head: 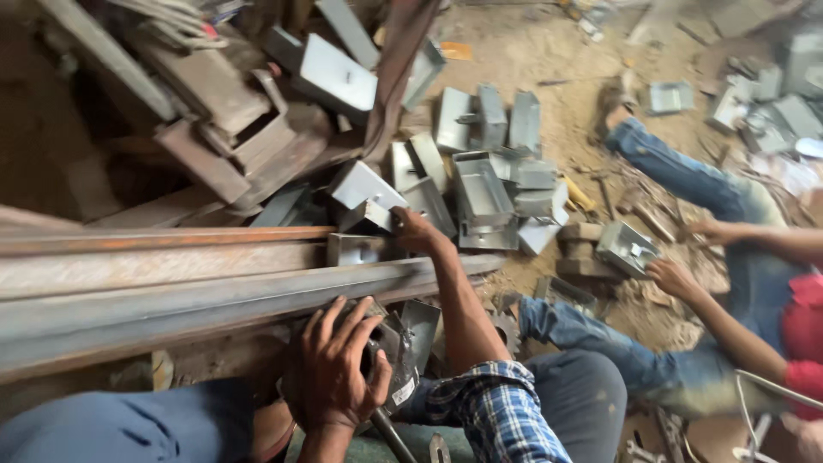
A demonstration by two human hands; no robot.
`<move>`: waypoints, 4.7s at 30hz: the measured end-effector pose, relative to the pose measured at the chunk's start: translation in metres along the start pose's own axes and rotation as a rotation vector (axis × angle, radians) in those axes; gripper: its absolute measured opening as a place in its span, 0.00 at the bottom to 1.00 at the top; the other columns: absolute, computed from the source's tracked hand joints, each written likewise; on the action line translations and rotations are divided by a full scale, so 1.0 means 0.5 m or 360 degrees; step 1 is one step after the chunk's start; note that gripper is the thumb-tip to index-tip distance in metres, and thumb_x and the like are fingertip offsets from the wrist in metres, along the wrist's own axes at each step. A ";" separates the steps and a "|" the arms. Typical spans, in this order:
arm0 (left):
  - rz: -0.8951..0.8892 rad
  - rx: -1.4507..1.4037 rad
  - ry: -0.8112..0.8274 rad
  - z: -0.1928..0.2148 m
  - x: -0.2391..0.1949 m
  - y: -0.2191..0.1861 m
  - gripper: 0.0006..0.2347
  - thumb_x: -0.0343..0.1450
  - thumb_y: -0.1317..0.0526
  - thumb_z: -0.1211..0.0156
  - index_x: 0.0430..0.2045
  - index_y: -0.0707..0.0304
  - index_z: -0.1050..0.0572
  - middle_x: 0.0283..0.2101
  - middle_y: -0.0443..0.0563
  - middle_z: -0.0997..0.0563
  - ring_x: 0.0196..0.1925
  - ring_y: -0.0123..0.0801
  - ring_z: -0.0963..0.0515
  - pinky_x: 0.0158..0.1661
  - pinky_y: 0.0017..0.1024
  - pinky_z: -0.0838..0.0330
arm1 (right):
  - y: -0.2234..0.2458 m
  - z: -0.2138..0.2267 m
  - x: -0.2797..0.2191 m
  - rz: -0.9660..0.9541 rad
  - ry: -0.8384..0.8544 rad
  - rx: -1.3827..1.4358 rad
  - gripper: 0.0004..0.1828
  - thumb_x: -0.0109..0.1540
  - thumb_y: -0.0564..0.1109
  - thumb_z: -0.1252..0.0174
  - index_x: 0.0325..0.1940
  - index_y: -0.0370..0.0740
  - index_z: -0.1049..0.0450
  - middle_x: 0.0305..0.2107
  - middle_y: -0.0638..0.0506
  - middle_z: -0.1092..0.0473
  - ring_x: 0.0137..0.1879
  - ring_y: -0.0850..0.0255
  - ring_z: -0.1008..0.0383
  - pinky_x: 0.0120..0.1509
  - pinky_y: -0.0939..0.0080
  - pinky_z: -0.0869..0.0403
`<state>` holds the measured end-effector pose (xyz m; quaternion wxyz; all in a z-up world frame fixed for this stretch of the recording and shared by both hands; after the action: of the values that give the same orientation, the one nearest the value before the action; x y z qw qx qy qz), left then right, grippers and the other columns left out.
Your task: The person assembles and secures components of small metal boxes by hand, using a hammer to fit parts together and a punch-like tool to create or widen holes.
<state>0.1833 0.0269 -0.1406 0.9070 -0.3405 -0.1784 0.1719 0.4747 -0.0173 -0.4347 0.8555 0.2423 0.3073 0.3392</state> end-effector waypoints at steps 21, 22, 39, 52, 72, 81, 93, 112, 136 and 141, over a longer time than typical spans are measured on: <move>-0.0025 -0.0063 -0.0139 0.004 -0.036 0.004 0.19 0.65 0.51 0.49 0.41 0.61 0.19 0.59 0.56 0.21 0.68 0.57 0.32 0.67 0.53 0.47 | 0.216 0.102 -0.202 0.0348 -0.0661 0.0009 0.37 0.48 0.39 0.26 0.61 0.35 0.27 0.48 0.37 0.23 0.54 0.43 0.21 0.58 0.50 0.24; -0.0034 -0.0077 -0.0138 0.003 -0.032 0.003 0.18 0.66 0.50 0.49 0.41 0.61 0.19 0.59 0.56 0.21 0.68 0.57 0.32 0.67 0.53 0.47 | 0.222 0.114 -0.209 0.0371 -0.0710 0.0034 0.36 0.48 0.37 0.27 0.61 0.36 0.27 0.49 0.38 0.23 0.55 0.43 0.21 0.59 0.50 0.24; -0.0055 -0.0021 -0.0142 0.004 -0.030 0.003 0.18 0.63 0.52 0.48 0.41 0.59 0.19 0.59 0.54 0.20 0.67 0.55 0.31 0.67 0.54 0.47 | 0.180 0.285 -0.278 0.0055 -0.1040 0.0347 0.33 0.52 0.42 0.25 0.59 0.34 0.27 0.51 0.40 0.24 0.55 0.52 0.22 0.60 0.52 0.23; -0.0068 -0.0073 -0.0198 0.008 -0.041 0.000 0.17 0.64 0.52 0.47 0.39 0.61 0.19 0.58 0.55 0.19 0.67 0.56 0.31 0.66 0.53 0.47 | 0.022 0.000 -0.817 -0.1513 -0.0706 0.1951 0.23 0.64 0.55 0.52 0.58 0.40 0.29 0.40 0.43 0.25 0.44 0.51 0.23 0.43 0.53 0.23; 0.0078 0.0141 0.0821 -0.017 -0.099 -0.109 0.27 0.69 0.48 0.41 0.61 0.60 0.34 0.66 0.58 0.31 0.68 0.51 0.33 0.66 0.54 0.46 | 0.139 0.039 -0.850 -0.0623 -0.0853 0.2124 0.21 0.63 0.51 0.43 0.57 0.40 0.29 0.44 0.49 0.27 0.48 0.58 0.25 0.51 0.55 0.25; 0.0281 -0.0681 0.0952 0.054 -0.110 -0.108 0.44 0.66 0.33 0.46 0.72 0.62 0.47 0.68 0.68 0.32 0.65 0.55 0.28 0.62 0.50 0.33 | 0.339 0.065 -0.878 -0.0208 -0.0551 0.2533 0.30 0.67 0.58 0.47 0.69 0.42 0.36 0.54 0.48 0.28 0.57 0.57 0.25 0.58 0.54 0.24; 0.0872 -0.0873 0.0238 0.120 -0.096 -0.030 0.11 0.64 0.56 0.44 0.30 0.61 0.21 0.21 0.50 0.23 0.21 0.35 0.26 0.24 0.40 0.27 | 0.422 0.033 -0.787 -0.0009 -0.0485 0.1665 0.39 0.70 0.68 0.63 0.76 0.40 0.44 0.68 0.43 0.39 0.75 0.53 0.42 0.77 0.57 0.44; 0.0893 -0.1185 -0.0314 0.187 -0.119 0.049 0.09 0.67 0.61 0.48 0.33 0.66 0.24 0.32 0.45 0.20 0.34 0.26 0.26 0.36 0.28 0.31 | 0.456 -0.064 -0.805 -0.0113 0.0057 0.0644 0.28 0.72 0.56 0.52 0.72 0.42 0.43 0.30 0.46 0.30 0.34 0.59 0.31 0.38 0.55 0.28; 0.0073 0.0367 -0.0320 0.042 -0.119 0.117 0.24 0.68 0.53 0.37 0.50 0.80 0.31 0.46 0.78 0.22 0.50 0.66 0.22 0.49 0.53 0.27 | 0.330 0.060 -0.904 0.0001 -0.0796 0.1017 0.32 0.67 0.47 0.43 0.73 0.42 0.45 0.30 0.56 0.30 0.36 0.71 0.33 0.39 0.69 0.32; 0.0502 0.0429 0.0058 0.013 -0.114 0.125 0.25 0.72 0.57 0.44 0.63 0.73 0.37 0.43 0.77 0.24 0.43 0.64 0.21 0.42 0.53 0.25 | 0.322 0.076 -0.907 0.0085 -0.0829 0.1158 0.32 0.67 0.48 0.43 0.72 0.43 0.45 0.27 0.54 0.29 0.25 0.71 0.34 0.26 0.70 0.36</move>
<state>0.1186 0.0502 -0.1901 0.9093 -0.2429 -0.0817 0.3279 0.1680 -0.2508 -0.1441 0.7544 0.6126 0.1746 0.1586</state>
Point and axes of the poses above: each hand's wrist, its own x-axis towards the middle knuckle, its own z-axis out of the back of the hand, y = z × x, the point moved 8 cm from there along x, towards the middle knuckle
